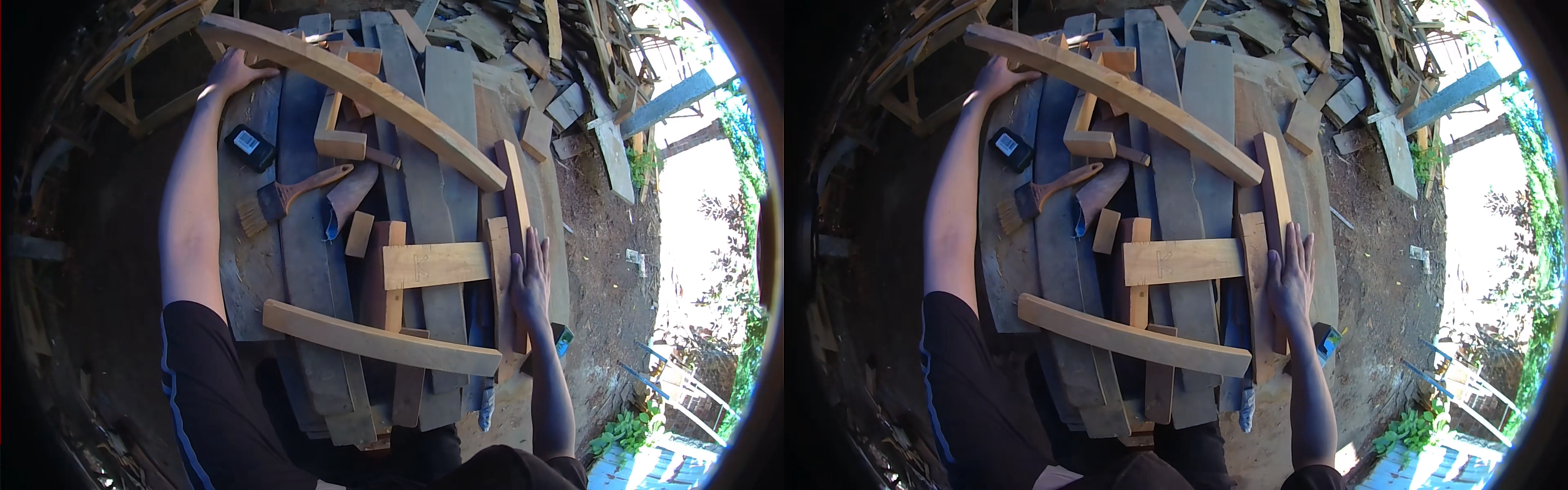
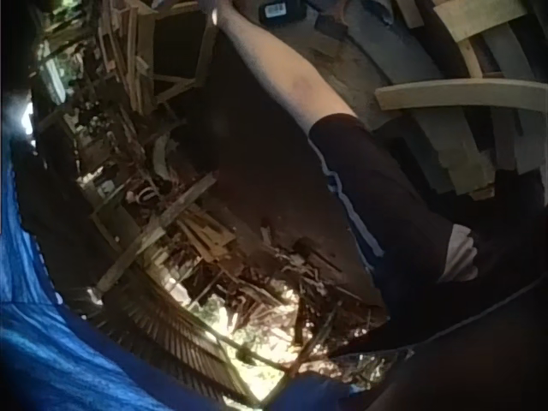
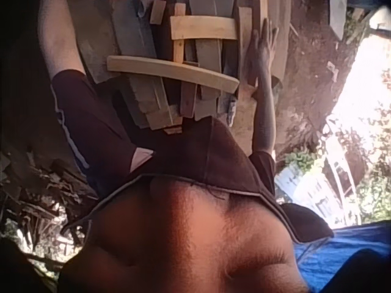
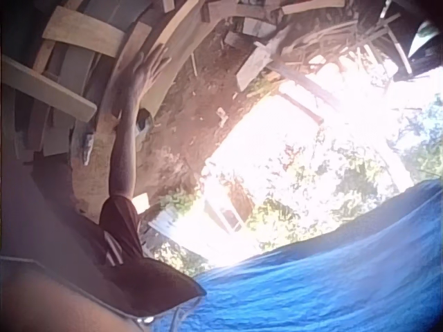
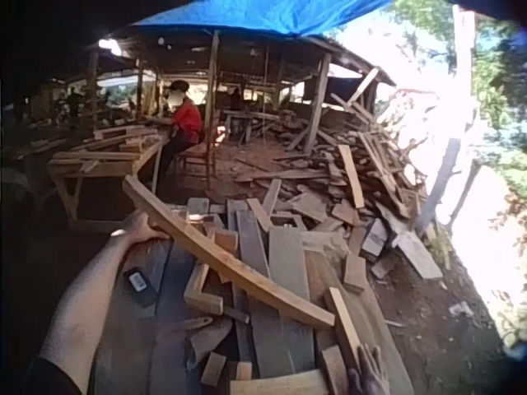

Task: Use a chisel and mallet to shape and clean a joint in a wooden plank.

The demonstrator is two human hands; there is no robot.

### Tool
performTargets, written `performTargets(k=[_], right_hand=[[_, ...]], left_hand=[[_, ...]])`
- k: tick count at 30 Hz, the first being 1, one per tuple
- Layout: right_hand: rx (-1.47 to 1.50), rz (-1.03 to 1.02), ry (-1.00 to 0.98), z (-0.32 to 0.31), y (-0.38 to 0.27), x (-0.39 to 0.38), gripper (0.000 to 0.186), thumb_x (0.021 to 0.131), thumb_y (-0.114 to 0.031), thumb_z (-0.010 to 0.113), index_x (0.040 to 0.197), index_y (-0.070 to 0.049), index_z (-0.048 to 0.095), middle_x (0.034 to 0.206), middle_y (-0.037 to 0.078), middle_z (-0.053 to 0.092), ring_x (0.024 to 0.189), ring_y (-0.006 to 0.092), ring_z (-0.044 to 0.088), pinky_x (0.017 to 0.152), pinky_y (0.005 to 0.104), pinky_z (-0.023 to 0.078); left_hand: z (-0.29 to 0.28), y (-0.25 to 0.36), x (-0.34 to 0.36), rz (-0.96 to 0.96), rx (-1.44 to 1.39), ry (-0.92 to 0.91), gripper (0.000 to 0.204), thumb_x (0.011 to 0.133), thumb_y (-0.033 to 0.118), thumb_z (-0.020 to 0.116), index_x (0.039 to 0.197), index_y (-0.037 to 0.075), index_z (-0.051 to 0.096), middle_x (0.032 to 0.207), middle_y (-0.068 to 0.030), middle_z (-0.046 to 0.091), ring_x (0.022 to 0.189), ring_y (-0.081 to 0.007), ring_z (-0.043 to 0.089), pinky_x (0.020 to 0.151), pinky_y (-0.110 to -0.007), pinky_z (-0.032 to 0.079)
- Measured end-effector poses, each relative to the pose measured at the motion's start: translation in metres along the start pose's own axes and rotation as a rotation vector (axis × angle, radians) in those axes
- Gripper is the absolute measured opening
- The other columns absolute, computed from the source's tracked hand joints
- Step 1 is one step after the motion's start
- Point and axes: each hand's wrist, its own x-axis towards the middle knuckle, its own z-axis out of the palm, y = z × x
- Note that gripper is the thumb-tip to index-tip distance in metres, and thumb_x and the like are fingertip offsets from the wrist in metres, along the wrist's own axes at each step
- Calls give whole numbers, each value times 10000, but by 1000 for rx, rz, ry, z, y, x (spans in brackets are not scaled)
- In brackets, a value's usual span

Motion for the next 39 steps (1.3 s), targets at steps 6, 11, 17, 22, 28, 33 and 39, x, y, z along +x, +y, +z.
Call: performTargets(k=[6,11,17,22,28,33,39], right_hand=[[26,-28,4,15,-2,5,580,1046,-385,418,1552,-121,315,1608,93,306,1518,332,161,1220,446,183],[-10,7,38,6,4,-1,590,1041,-419,418,1547,-128,328,1602,95,318,1509,341,190,1216,449,197],[20,-14,54,8,-9,5,602,1030,-448,434,1540,-139,345,1590,90,346,1500,344,220,1203,449,228],[37,-8,78,13,-3,3,622,1013,-469,461,1539,-156,352,1590,76,351,1496,338,237,1193,469,244],[20,4,97,16,11,1,627,1006,-482,469,1537,-168,361,1591,65,352,1495,338,240,1183,514,244],[62,-13,81,21,-1,7,644,1000,-507,463,1539,-169,358,1585,57,366,1493,342,249,1171,550,248],[36,-41,137,27,19,18,664,991,-542,455,1518,-142,393,1555,93,411,1470,368,293,1161,530,284]], left_hand=[[2,-12,-15,-14,310,84,1201,625,872,642,1493,84,380,1477,-210,464,1391,-372,413,1122,-506,342],[-13,38,-20,-133,353,-151,1189,662,820,666,1516,73,311,1479,-225,456,1386,-360,427,1125,-516,336],[-48,26,-34,-212,67,-320,1281,679,737,697,1522,-67,165,1474,-275,444,1371,-394,444,1146,-398,360],[-55,34,-51,-348,98,-385,1347,679,688,736,1498,-155,78,1488,-301,409,1376,-384,441,1129,-387,389],[-66,57,-97,-491,91,-317,1253,637,618,762,1481,-125,209,1419,-305,483,1311,-375,516,1074,-397,440],[-120,14,-156,-705,-20,-91,1136,619,609,765,1392,-106,338,1371,-299,527,1277,-369,544,1038,-419,457],[-189,41,-260,-625,-235,154,1095,598,601,814,1255,-164,387,1252,-351,562,1179,-375,599,966,-388,494]])
